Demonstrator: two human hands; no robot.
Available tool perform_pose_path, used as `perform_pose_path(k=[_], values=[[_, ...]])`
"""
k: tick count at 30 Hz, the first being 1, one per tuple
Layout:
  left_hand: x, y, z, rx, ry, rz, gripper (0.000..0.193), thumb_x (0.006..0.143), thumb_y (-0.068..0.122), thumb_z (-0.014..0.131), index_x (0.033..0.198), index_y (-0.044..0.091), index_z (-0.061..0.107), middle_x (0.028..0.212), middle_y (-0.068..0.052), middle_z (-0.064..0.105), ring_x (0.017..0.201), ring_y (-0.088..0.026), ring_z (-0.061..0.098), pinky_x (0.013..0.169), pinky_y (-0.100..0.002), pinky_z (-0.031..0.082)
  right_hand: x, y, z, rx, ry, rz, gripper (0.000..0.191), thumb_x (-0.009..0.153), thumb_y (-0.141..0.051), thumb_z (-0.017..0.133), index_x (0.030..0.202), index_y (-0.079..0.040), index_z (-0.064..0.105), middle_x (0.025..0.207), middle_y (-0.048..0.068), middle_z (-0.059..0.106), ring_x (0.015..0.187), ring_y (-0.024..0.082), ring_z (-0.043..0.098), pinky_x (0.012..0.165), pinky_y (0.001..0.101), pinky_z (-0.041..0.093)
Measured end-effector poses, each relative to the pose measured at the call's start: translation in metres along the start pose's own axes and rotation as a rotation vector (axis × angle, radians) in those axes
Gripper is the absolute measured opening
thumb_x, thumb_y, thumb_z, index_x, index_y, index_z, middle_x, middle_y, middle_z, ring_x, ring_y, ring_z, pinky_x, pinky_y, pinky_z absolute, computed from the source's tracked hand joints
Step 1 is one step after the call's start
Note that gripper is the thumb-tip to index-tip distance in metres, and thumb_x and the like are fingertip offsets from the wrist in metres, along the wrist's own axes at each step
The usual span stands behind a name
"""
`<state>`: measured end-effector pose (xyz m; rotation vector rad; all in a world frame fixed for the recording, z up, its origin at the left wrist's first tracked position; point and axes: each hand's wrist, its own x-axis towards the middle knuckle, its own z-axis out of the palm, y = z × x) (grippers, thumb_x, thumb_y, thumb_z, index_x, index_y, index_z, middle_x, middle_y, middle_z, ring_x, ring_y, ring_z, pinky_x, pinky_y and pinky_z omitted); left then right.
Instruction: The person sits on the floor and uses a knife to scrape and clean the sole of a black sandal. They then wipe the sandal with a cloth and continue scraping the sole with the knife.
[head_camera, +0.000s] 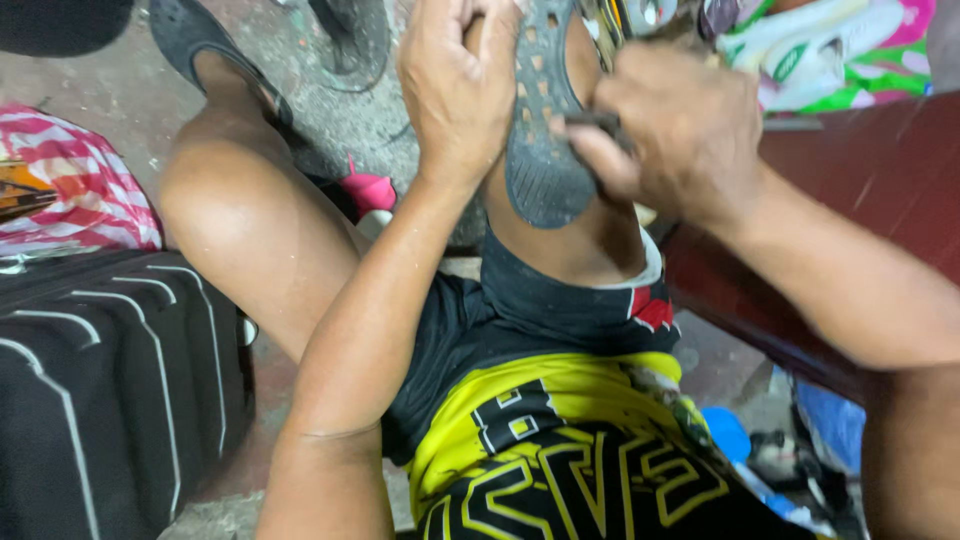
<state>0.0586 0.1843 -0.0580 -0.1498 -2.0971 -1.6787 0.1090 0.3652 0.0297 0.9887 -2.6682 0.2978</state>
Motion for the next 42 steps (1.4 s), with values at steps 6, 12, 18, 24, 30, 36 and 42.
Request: perform_pose_path(k=[6, 12, 18, 24, 30, 36, 42], values=[[-0.005, -0.006, 0.002, -0.072, -0.041, 0.015, 0.011, 0.101, 0.01, 0.07, 0.102, 0.003, 0.062, 0.086, -0.01, 0.067, 0.078, -0.023, 0.069, 0.076, -0.035, 0.053, -0.003, 0.004, -0.007, -0.041, 0.062, -0.024, 0.034, 0.094, -0.03, 0.087, 0.083, -0.007, 0.063, 0.079, 0.005, 0.053, 0.074, 0.023, 0.06, 0.061, 0.036, 0.044], [-0.005, -0.007, 0.003, -0.065, -0.027, 0.04, 0.016, 0.101, 0.013, 0.071, 0.099, 0.002, 0.059, 0.087, -0.01, 0.066, 0.078, -0.024, 0.068, 0.077, -0.037, 0.053, -0.006, 0.001, -0.005, -0.012, 0.004, -0.037, 0.037, 0.089, -0.035, 0.089, 0.081, -0.008, 0.064, 0.076, 0.006, 0.051, 0.068, 0.024, 0.059, 0.057, 0.0376, 0.044], [-0.006, -0.003, 0.001, -0.042, -0.051, 0.057, 0.016, 0.103, 0.012, 0.072, 0.097, 0.003, 0.06, 0.082, -0.007, 0.067, 0.078, -0.02, 0.065, 0.073, -0.033, 0.051, -0.017, 0.011, -0.002, -0.041, -0.017, 0.021, 0.037, 0.096, -0.035, 0.085, 0.081, -0.009, 0.064, 0.077, 0.005, 0.053, 0.071, 0.022, 0.06, 0.061, 0.0367, 0.043], [-0.001, -0.007, 0.008, -0.212, -0.091, -0.013, 0.018, 0.103, 0.013, 0.073, 0.095, 0.002, 0.062, 0.081, -0.005, 0.07, 0.075, -0.014, 0.066, 0.07, -0.03, 0.053, -0.012, 0.018, -0.003, 0.002, 0.022, 0.019, 0.037, 0.099, -0.033, 0.088, 0.088, -0.007, 0.063, 0.083, 0.006, 0.053, 0.075, 0.023, 0.061, 0.064, 0.0359, 0.046], [0.003, -0.01, 0.007, -0.12, -0.006, -0.034, 0.018, 0.096, 0.013, 0.074, 0.09, 0.002, 0.061, 0.078, -0.006, 0.069, 0.072, -0.017, 0.067, 0.073, -0.033, 0.053, 0.006, 0.0, -0.004, -0.059, 0.029, 0.004, 0.029, 0.096, -0.029, 0.084, 0.091, -0.007, 0.066, 0.084, 0.005, 0.054, 0.076, 0.022, 0.062, 0.062, 0.0347, 0.046], [0.001, -0.009, 0.005, -0.091, 0.003, -0.118, 0.018, 0.098, 0.017, 0.07, 0.094, 0.002, 0.061, 0.076, -0.007, 0.069, 0.07, -0.021, 0.069, 0.072, -0.036, 0.053, 0.015, -0.016, -0.013, -0.067, -0.022, -0.021, 0.03, 0.092, -0.033, 0.083, 0.086, -0.009, 0.066, 0.082, 0.003, 0.055, 0.075, 0.021, 0.061, 0.059, 0.0349, 0.044], [-0.003, -0.014, 0.003, -0.111, 0.022, -0.03, 0.018, 0.099, 0.017, 0.071, 0.093, 0.003, 0.061, 0.083, -0.008, 0.071, 0.077, -0.022, 0.07, 0.075, -0.037, 0.053, 0.015, -0.018, -0.014, -0.153, -0.037, -0.009, 0.032, 0.092, -0.035, 0.085, 0.087, -0.01, 0.066, 0.081, 0.004, 0.053, 0.073, 0.021, 0.061, 0.061, 0.0356, 0.045]])
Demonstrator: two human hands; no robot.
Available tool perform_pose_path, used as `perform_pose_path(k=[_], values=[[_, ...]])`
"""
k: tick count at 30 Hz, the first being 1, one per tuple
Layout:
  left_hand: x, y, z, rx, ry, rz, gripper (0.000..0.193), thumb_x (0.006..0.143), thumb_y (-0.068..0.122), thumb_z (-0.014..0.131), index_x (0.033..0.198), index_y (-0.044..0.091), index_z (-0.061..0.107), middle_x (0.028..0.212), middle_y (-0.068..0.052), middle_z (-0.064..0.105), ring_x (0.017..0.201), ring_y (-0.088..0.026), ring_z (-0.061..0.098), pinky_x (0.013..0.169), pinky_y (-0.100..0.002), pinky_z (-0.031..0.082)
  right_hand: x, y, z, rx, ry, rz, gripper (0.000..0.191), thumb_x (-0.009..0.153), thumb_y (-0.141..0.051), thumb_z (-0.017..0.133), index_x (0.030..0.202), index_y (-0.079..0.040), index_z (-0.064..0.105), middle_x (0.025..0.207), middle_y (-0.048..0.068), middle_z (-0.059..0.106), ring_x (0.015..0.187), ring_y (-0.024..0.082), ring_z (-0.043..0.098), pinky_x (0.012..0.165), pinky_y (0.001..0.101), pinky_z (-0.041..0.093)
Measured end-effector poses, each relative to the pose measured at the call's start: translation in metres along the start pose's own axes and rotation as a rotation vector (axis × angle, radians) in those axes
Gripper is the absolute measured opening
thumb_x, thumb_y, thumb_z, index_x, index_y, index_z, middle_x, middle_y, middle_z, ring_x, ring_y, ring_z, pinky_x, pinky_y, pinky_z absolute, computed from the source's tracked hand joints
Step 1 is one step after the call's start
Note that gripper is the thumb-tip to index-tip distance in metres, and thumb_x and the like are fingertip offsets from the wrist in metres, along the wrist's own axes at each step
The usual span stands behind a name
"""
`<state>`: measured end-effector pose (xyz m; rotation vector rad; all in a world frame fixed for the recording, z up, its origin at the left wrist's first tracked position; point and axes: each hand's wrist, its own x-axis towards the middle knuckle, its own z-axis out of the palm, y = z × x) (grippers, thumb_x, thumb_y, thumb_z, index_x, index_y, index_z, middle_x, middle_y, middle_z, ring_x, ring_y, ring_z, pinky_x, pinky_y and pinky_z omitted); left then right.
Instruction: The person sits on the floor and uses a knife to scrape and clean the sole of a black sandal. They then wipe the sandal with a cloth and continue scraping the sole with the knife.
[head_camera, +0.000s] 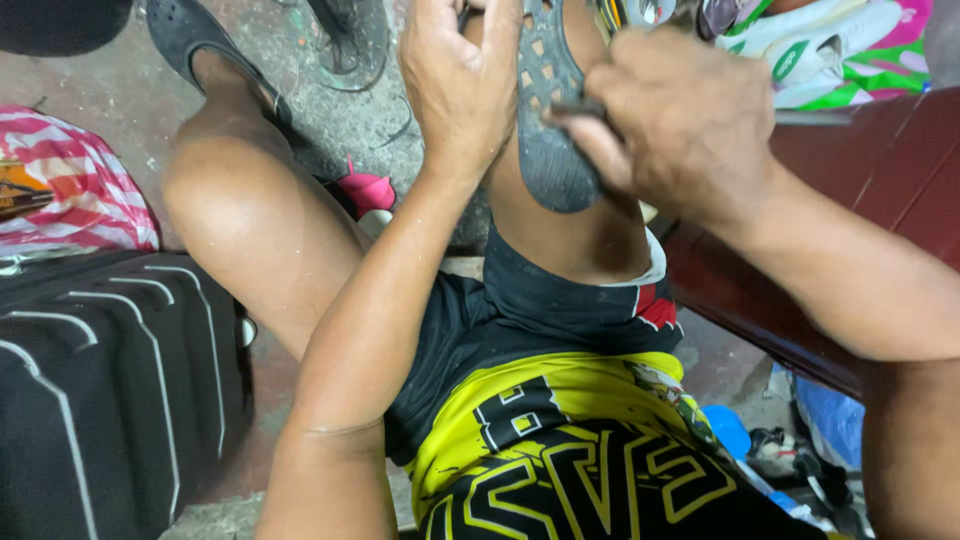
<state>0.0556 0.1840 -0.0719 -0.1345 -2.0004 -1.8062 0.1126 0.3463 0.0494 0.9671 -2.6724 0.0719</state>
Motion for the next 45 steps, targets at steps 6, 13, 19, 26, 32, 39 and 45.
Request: perform_pose_path(k=[6, 13, 19, 26, 32, 39, 45], values=[[-0.003, -0.002, 0.002, 0.034, 0.022, -0.024, 0.02, 0.097, 0.015, 0.07, 0.088, 0.003, 0.058, 0.079, -0.009, 0.067, 0.075, -0.024, 0.067, 0.075, -0.038, 0.052, -0.003, 0.0, -0.003, -0.015, 0.009, -0.047, 0.03, 0.093, -0.035, 0.085, 0.09, -0.011, 0.067, 0.085, 0.003, 0.055, 0.077, 0.021, 0.063, 0.062, 0.0341, 0.046], [-0.002, -0.003, 0.0, 0.133, 0.042, 0.029, 0.018, 0.096, 0.019, 0.072, 0.093, 0.004, 0.063, 0.083, -0.01, 0.069, 0.081, -0.029, 0.068, 0.078, -0.04, 0.052, 0.004, -0.005, -0.009, -0.021, -0.032, -0.117, 0.026, 0.09, -0.033, 0.083, 0.089, -0.012, 0.067, 0.085, 0.002, 0.056, 0.076, 0.02, 0.062, 0.061, 0.0334, 0.047], [-0.007, -0.004, -0.002, 0.104, 0.02, 0.035, 0.018, 0.097, 0.019, 0.073, 0.09, 0.004, 0.064, 0.084, -0.009, 0.072, 0.082, -0.028, 0.07, 0.079, -0.04, 0.052, -0.003, -0.003, -0.006, -0.023, -0.051, -0.097, 0.034, 0.099, -0.035, 0.082, 0.085, -0.01, 0.064, 0.082, 0.003, 0.053, 0.077, 0.019, 0.06, 0.062, 0.033, 0.046], [-0.006, -0.007, -0.001, 0.054, 0.002, 0.023, 0.02, 0.097, 0.017, 0.071, 0.09, 0.003, 0.059, 0.082, -0.011, 0.065, 0.079, -0.029, 0.066, 0.078, -0.041, 0.052, -0.006, 0.005, 0.0, -0.017, -0.059, -0.05, 0.034, 0.095, -0.037, 0.084, 0.086, -0.011, 0.064, 0.082, 0.004, 0.051, 0.074, 0.021, 0.059, 0.06, 0.0362, 0.044], [-0.007, -0.001, -0.002, 0.137, 0.006, 0.074, 0.016, 0.097, 0.016, 0.073, 0.091, 0.006, 0.062, 0.084, -0.007, 0.07, 0.082, -0.027, 0.068, 0.081, -0.04, 0.051, -0.004, 0.007, -0.002, -0.035, -0.05, -0.114, 0.03, 0.094, -0.035, 0.08, 0.085, -0.011, 0.064, 0.081, 0.002, 0.052, 0.079, 0.02, 0.061, 0.063, 0.0346, 0.045], [-0.005, 0.002, 0.001, 0.105, 0.026, 0.041, 0.019, 0.097, 0.017, 0.072, 0.089, 0.004, 0.061, 0.081, -0.008, 0.07, 0.08, -0.027, 0.068, 0.078, -0.04, 0.052, 0.005, 0.009, -0.007, -0.078, -0.065, -0.11, 0.03, 0.094, -0.038, 0.082, 0.086, -0.013, 0.067, 0.081, 0.002, 0.055, 0.076, 0.019, 0.064, 0.061, 0.0349, 0.046], [-0.005, -0.004, 0.001, 0.108, -0.006, 0.041, 0.02, 0.098, 0.016, 0.072, 0.089, 0.003, 0.059, 0.081, -0.009, 0.067, 0.079, -0.027, 0.066, 0.08, -0.04, 0.051, 0.009, 0.003, -0.01, -0.017, -0.043, -0.15, 0.027, 0.09, -0.034, 0.082, 0.086, -0.011, 0.068, 0.083, 0.003, 0.056, 0.078, 0.02, 0.064, 0.062, 0.0332, 0.049]])
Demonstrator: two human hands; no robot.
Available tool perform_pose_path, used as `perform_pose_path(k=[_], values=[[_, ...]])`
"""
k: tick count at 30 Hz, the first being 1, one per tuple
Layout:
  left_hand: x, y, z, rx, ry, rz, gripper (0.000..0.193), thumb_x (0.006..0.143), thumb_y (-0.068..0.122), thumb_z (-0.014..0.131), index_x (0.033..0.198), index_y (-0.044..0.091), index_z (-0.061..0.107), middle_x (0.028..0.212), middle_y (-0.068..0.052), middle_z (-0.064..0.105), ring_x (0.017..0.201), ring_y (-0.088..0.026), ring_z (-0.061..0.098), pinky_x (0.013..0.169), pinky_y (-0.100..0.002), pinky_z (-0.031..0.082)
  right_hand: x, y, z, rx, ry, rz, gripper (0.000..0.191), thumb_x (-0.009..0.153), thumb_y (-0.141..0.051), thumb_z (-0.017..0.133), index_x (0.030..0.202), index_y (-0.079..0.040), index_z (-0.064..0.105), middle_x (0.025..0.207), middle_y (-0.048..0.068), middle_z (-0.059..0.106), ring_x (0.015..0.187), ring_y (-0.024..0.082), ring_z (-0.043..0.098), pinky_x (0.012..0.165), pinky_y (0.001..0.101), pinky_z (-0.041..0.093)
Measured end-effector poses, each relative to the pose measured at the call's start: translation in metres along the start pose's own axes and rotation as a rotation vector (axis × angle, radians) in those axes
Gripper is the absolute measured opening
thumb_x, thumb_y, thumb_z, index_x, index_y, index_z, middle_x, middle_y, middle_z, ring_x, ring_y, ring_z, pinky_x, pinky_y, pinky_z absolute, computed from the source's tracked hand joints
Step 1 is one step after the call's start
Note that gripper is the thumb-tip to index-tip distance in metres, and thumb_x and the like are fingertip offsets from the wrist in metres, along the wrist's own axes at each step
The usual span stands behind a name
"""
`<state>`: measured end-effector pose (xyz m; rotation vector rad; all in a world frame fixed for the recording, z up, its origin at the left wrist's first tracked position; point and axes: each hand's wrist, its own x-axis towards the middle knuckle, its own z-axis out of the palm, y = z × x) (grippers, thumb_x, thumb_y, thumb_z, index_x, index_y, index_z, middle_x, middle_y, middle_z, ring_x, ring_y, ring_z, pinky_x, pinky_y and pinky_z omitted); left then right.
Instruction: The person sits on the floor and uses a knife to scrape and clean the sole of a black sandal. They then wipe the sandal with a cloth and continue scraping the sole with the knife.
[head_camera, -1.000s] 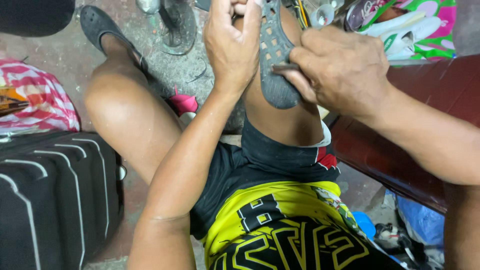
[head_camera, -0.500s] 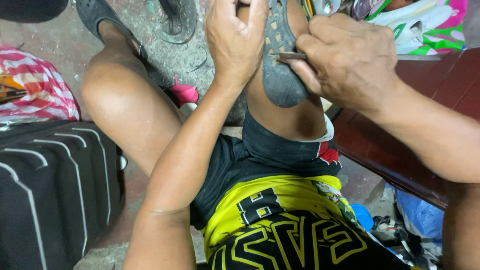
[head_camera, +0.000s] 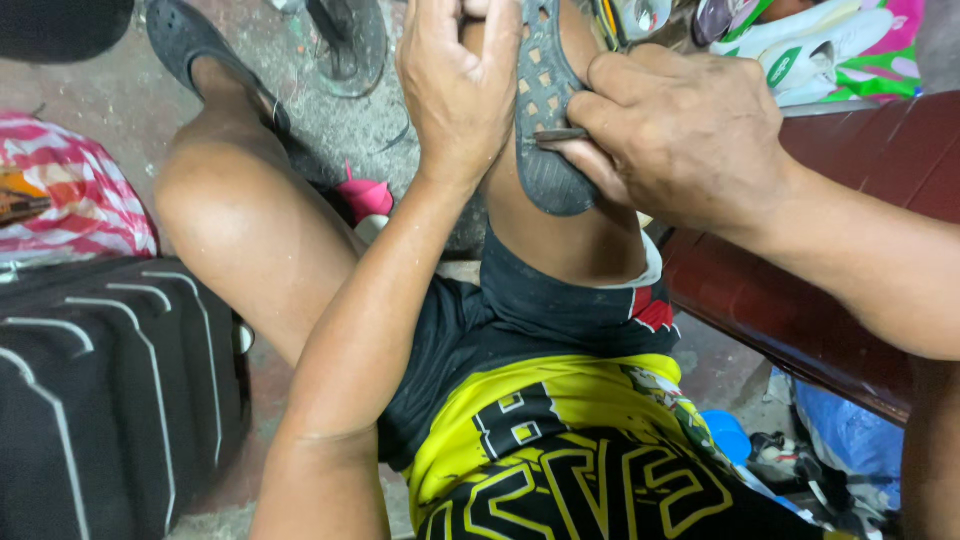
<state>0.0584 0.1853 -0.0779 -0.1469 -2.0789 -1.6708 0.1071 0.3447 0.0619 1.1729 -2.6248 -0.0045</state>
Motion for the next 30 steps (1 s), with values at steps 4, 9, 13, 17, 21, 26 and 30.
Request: perform_pose_path(k=[4, 9, 13, 17, 21, 26, 30], values=[[-0.001, 0.0, -0.001, 0.043, 0.021, 0.037, 0.017, 0.096, 0.017, 0.073, 0.091, 0.005, 0.062, 0.083, -0.008, 0.07, 0.083, -0.027, 0.068, 0.08, -0.04, 0.051, -0.001, -0.002, 0.0, -0.057, -0.018, 0.017, 0.027, 0.092, -0.035, 0.083, 0.09, -0.012, 0.068, 0.085, 0.002, 0.056, 0.079, 0.02, 0.064, 0.064, 0.0326, 0.05], [0.002, 0.0, -0.006, -0.064, -0.035, -0.003, 0.016, 0.101, 0.015, 0.072, 0.098, 0.004, 0.061, 0.085, -0.005, 0.072, 0.081, -0.022, 0.07, 0.082, -0.036, 0.054, -0.009, 0.0, 0.006, 0.093, -0.008, 0.011, 0.027, 0.089, -0.032, 0.083, 0.088, -0.009, 0.069, 0.084, 0.005, 0.058, 0.075, 0.024, 0.064, 0.063, 0.0362, 0.05], [0.002, 0.003, -0.003, -0.202, -0.059, -0.047, 0.014, 0.104, 0.012, 0.071, 0.101, 0.003, 0.06, 0.085, -0.006, 0.065, 0.076, -0.017, 0.063, 0.075, -0.031, 0.052, -0.019, 0.021, 0.015, 0.103, 0.055, 0.13, 0.036, 0.098, -0.036, 0.085, 0.087, -0.007, 0.066, 0.082, 0.007, 0.053, 0.071, 0.024, 0.059, 0.062, 0.0373, 0.045], [0.002, 0.008, -0.002, -0.158, -0.045, -0.023, 0.014, 0.105, 0.01, 0.071, 0.102, 0.003, 0.059, 0.083, -0.004, 0.064, 0.071, -0.012, 0.061, 0.071, -0.027, 0.051, -0.032, 0.02, 0.033, 0.195, 0.11, 0.114, 0.033, 0.094, -0.032, 0.087, 0.085, -0.009, 0.065, 0.079, 0.005, 0.051, 0.073, 0.023, 0.059, 0.062, 0.0356, 0.044], [0.005, 0.011, -0.004, -0.149, -0.053, 0.003, 0.017, 0.106, 0.011, 0.072, 0.101, 0.003, 0.058, 0.085, -0.004, 0.061, 0.072, -0.012, 0.057, 0.071, -0.027, 0.05, -0.043, 0.02, 0.036, 0.256, 0.1, 0.085, 0.043, 0.095, -0.036, 0.091, 0.081, -0.008, 0.061, 0.078, 0.005, 0.051, 0.07, 0.023, 0.06, 0.059, 0.036, 0.044], [0.002, 0.01, -0.001, -0.227, -0.127, -0.019, 0.015, 0.108, 0.011, 0.069, 0.103, 0.004, 0.058, 0.084, -0.003, 0.061, 0.074, -0.009, 0.057, 0.072, -0.025, 0.049, -0.04, 0.03, 0.035, 0.196, 0.179, 0.142, 0.033, 0.093, -0.029, 0.088, 0.082, -0.008, 0.065, 0.077, 0.005, 0.053, 0.07, 0.023, 0.058, 0.059, 0.0356, 0.043], [0.003, 0.007, -0.001, -0.204, -0.123, 0.001, 0.012, 0.11, 0.01, 0.07, 0.107, 0.004, 0.059, 0.084, -0.002, 0.064, 0.077, -0.008, 0.06, 0.076, -0.023, 0.051, -0.041, 0.025, 0.037, 0.257, 0.104, 0.125, 0.038, 0.093, -0.034, 0.087, 0.08, -0.008, 0.062, 0.077, 0.007, 0.051, 0.069, 0.025, 0.059, 0.06, 0.039, 0.045]])
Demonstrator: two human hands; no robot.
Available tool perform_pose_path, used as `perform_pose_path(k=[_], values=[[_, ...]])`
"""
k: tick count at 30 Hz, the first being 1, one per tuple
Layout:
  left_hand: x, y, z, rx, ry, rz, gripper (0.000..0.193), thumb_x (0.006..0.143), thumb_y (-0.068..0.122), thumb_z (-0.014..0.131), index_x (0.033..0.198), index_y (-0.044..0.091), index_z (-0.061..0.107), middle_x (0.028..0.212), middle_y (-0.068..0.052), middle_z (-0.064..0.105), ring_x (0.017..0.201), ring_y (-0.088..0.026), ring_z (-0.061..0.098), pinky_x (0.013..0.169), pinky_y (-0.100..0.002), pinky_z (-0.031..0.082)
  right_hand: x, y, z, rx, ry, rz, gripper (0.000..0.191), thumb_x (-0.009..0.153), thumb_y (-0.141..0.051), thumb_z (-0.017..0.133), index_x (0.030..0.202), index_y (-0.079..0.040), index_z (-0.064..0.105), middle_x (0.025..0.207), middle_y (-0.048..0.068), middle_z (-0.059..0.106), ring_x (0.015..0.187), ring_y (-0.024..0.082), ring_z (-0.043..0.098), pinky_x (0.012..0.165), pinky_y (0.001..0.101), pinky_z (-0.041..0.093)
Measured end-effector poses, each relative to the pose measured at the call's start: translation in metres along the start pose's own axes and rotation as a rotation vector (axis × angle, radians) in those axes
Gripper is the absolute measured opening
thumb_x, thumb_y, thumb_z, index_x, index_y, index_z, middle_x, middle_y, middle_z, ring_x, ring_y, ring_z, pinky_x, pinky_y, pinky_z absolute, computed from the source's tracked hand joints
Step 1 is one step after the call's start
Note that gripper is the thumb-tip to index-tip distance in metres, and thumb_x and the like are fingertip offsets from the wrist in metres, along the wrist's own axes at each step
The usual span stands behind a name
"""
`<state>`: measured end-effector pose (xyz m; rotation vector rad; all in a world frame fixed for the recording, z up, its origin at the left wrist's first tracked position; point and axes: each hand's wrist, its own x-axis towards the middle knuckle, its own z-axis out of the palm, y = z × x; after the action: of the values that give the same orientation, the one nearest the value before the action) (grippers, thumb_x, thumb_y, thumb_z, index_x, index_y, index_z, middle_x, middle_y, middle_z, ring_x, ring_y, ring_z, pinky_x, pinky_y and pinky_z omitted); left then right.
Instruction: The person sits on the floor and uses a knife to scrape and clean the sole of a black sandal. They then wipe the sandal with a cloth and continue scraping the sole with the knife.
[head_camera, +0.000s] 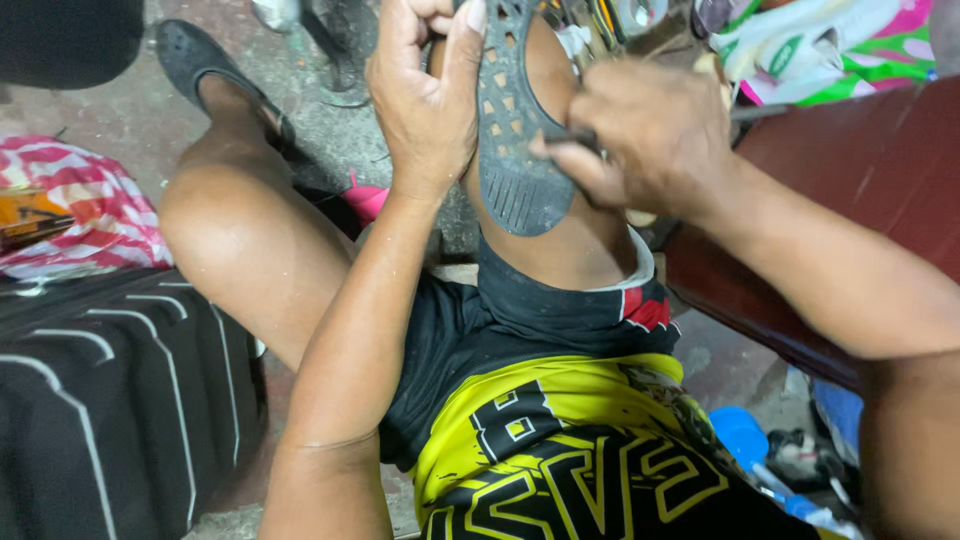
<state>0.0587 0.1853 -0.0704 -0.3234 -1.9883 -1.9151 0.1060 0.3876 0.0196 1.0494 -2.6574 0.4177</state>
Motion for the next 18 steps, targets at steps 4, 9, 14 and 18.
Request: perform_pose_path(k=[4, 9, 14, 18], values=[[0.022, -0.004, -0.005, -0.475, -0.15, -0.207, 0.014, 0.105, 0.0, 0.067, 0.113, 0.002, 0.055, 0.098, -0.003, 0.066, 0.087, -0.009, 0.061, 0.083, -0.025, 0.05, -0.001, 0.003, -0.006, 0.03, -0.032, -0.05, 0.039, 0.094, -0.037, 0.084, 0.082, -0.009, 0.06, 0.082, 0.007, 0.053, 0.074, 0.026, 0.062, 0.063, 0.0387, 0.048], [0.035, 0.004, -0.028, -0.674, -0.31, -0.359, 0.029, 0.1, -0.006, 0.067, 0.122, 0.004, 0.052, 0.102, -0.005, 0.067, 0.091, -0.009, 0.062, 0.083, -0.023, 0.048, 0.009, 0.011, -0.012, 0.086, -0.109, -0.077, 0.042, 0.088, -0.038, 0.087, 0.078, -0.007, 0.061, 0.076, 0.008, 0.052, 0.07, 0.027, 0.061, 0.059, 0.0398, 0.047], [0.036, 0.011, -0.053, -0.569, -0.377, -0.418, 0.029, 0.093, -0.004, 0.07, 0.113, 0.009, 0.053, 0.104, 0.002, 0.059, 0.092, -0.004, 0.05, 0.084, -0.02, 0.041, 0.016, 0.012, -0.012, 0.089, -0.028, 0.055, 0.038, 0.09, -0.035, 0.09, 0.083, -0.006, 0.066, 0.077, 0.007, 0.054, 0.069, 0.027, 0.06, 0.06, 0.0392, 0.045], [0.043, 0.004, -0.054, -0.55, -0.419, -0.428, 0.015, 0.087, 0.008, 0.065, 0.094, 0.015, 0.053, 0.094, 0.009, 0.055, 0.092, -0.001, 0.051, 0.087, -0.017, 0.041, 0.021, 0.012, -0.004, 0.117, 0.013, 0.049, 0.039, 0.092, -0.034, 0.09, 0.085, -0.005, 0.064, 0.082, 0.007, 0.055, 0.073, 0.027, 0.061, 0.064, 0.0385, 0.047]])
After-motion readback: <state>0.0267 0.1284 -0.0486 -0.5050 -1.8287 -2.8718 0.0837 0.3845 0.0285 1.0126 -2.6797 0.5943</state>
